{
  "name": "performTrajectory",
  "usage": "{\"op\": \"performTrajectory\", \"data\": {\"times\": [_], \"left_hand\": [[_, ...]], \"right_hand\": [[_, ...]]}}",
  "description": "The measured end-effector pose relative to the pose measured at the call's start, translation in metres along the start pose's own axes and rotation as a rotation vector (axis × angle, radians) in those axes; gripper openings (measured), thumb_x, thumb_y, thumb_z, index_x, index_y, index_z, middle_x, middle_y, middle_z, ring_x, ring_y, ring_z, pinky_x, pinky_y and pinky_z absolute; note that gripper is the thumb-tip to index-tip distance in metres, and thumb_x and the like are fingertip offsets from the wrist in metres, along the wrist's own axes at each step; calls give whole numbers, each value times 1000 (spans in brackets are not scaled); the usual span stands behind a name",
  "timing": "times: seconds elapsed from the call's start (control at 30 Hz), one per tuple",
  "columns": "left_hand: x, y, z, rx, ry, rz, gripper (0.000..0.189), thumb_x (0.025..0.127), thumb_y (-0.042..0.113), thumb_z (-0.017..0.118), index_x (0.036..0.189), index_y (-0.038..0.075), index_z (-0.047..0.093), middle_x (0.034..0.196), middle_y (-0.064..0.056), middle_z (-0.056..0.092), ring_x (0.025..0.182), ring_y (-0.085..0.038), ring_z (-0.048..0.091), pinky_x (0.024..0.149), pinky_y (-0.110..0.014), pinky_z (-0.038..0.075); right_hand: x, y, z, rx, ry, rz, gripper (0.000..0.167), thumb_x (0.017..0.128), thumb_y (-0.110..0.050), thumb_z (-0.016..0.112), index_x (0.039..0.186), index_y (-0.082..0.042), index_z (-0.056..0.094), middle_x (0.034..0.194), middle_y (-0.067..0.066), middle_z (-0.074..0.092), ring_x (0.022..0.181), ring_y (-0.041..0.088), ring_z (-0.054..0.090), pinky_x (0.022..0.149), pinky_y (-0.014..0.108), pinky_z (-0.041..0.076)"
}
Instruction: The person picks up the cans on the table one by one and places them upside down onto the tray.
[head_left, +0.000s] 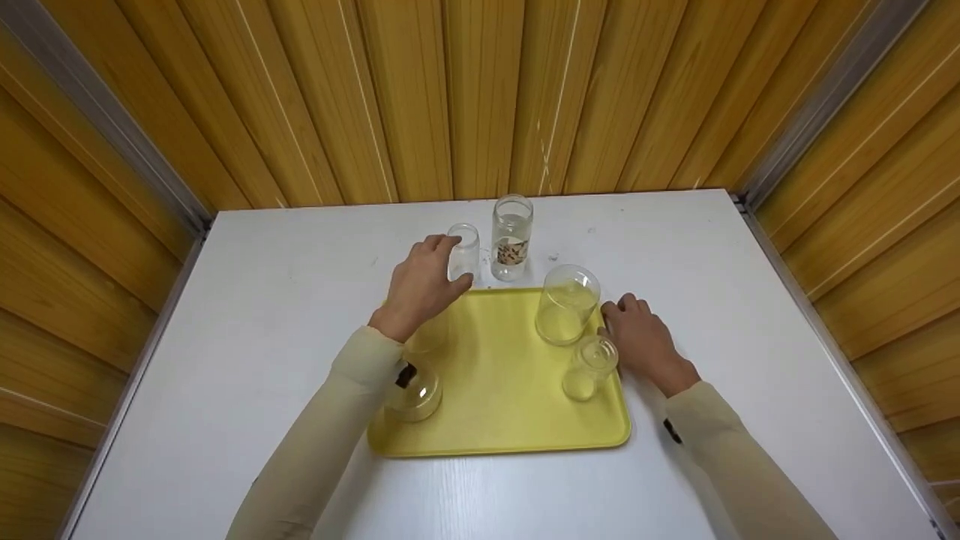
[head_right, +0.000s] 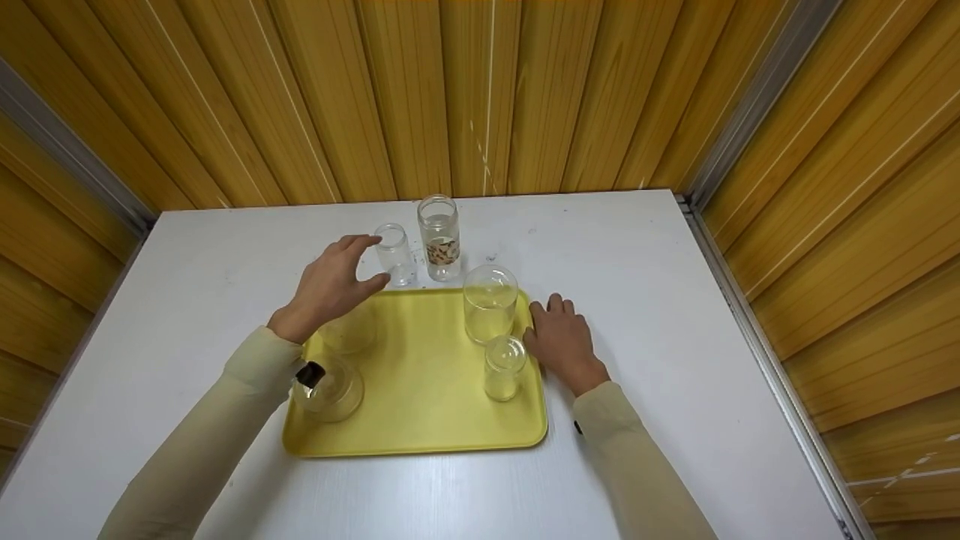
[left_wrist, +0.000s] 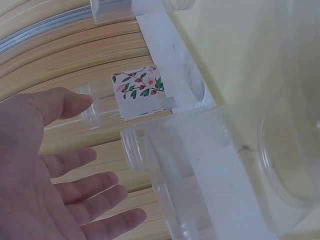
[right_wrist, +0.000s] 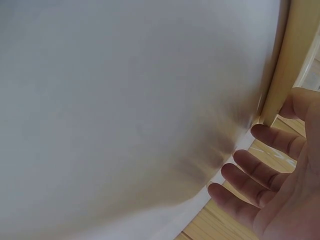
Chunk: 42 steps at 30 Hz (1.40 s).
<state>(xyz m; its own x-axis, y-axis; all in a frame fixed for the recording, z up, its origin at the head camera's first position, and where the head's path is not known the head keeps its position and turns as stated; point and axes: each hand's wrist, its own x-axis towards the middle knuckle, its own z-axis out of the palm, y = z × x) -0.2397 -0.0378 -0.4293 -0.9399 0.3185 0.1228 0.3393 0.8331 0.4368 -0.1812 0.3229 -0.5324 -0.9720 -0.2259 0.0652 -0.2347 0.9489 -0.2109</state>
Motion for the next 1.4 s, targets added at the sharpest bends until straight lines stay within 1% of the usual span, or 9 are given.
{"op": "performTrajectory", "data": {"times": [0.2, 0.47, 0.83, 1.07, 1.23, 1.4], "left_hand": [[9, 4, -3, -9, -13, -23, 64, 100, 34, 72, 155, 7, 53, 153, -19, 54, 137, -36, 53, 102, -53, 53], [23, 6, 1, 13, -16, -33, 63, 101, 34, 69, 155, 7, 52, 152, -19, 55, 136, -36, 54, 98, -53, 54], [41, 2, 6, 40, -40, -93, 66, 101, 34, 69, 156, 5, 49, 152, -20, 54, 135, -37, 54, 101, -52, 53], [49, -1, 12, 53, -65, -112, 68, 101, 35, 68, 157, 2, 47, 152, -22, 52, 136, -38, 54, 101, -51, 53], [55, -3, 15, 67, -65, -123, 68, 101, 35, 69, 156, 2, 48, 151, -24, 54, 134, -40, 55, 100, -53, 53], [59, -5, 16, 99, -73, -130, 68, 101, 35, 68, 156, 1, 48, 150, -24, 54, 133, -41, 56, 99, -53, 54]], "right_hand": [[0, -1, 0, -3, -9, 9, 29, 106, -20, 62, 125, 3, 65, 112, 23, 52, 99, 41, 54, 72, 57, 52], [-2, 0, -2, 6, -28, 14, 27, 107, -21, 60, 122, 0, 63, 112, 21, 51, 98, 40, 51, 72, 57, 51], [-2, -1, -4, 3, -39, 18, 28, 107, -23, 58, 123, 0, 62, 113, 21, 51, 99, 40, 51, 72, 57, 51], [-2, 0, -2, 4, -39, 23, 29, 107, -22, 59, 123, 1, 63, 112, 21, 51, 99, 40, 52, 73, 57, 51], [-1, 0, -1, 10, -44, 26, 31, 107, -24, 58, 126, 1, 63, 114, 22, 52, 101, 41, 53, 75, 58, 51], [-2, 0, -2, 8, -40, 19, 29, 107, -22, 59, 125, 1, 63, 113, 22, 51, 101, 41, 52, 74, 57, 51]]}}
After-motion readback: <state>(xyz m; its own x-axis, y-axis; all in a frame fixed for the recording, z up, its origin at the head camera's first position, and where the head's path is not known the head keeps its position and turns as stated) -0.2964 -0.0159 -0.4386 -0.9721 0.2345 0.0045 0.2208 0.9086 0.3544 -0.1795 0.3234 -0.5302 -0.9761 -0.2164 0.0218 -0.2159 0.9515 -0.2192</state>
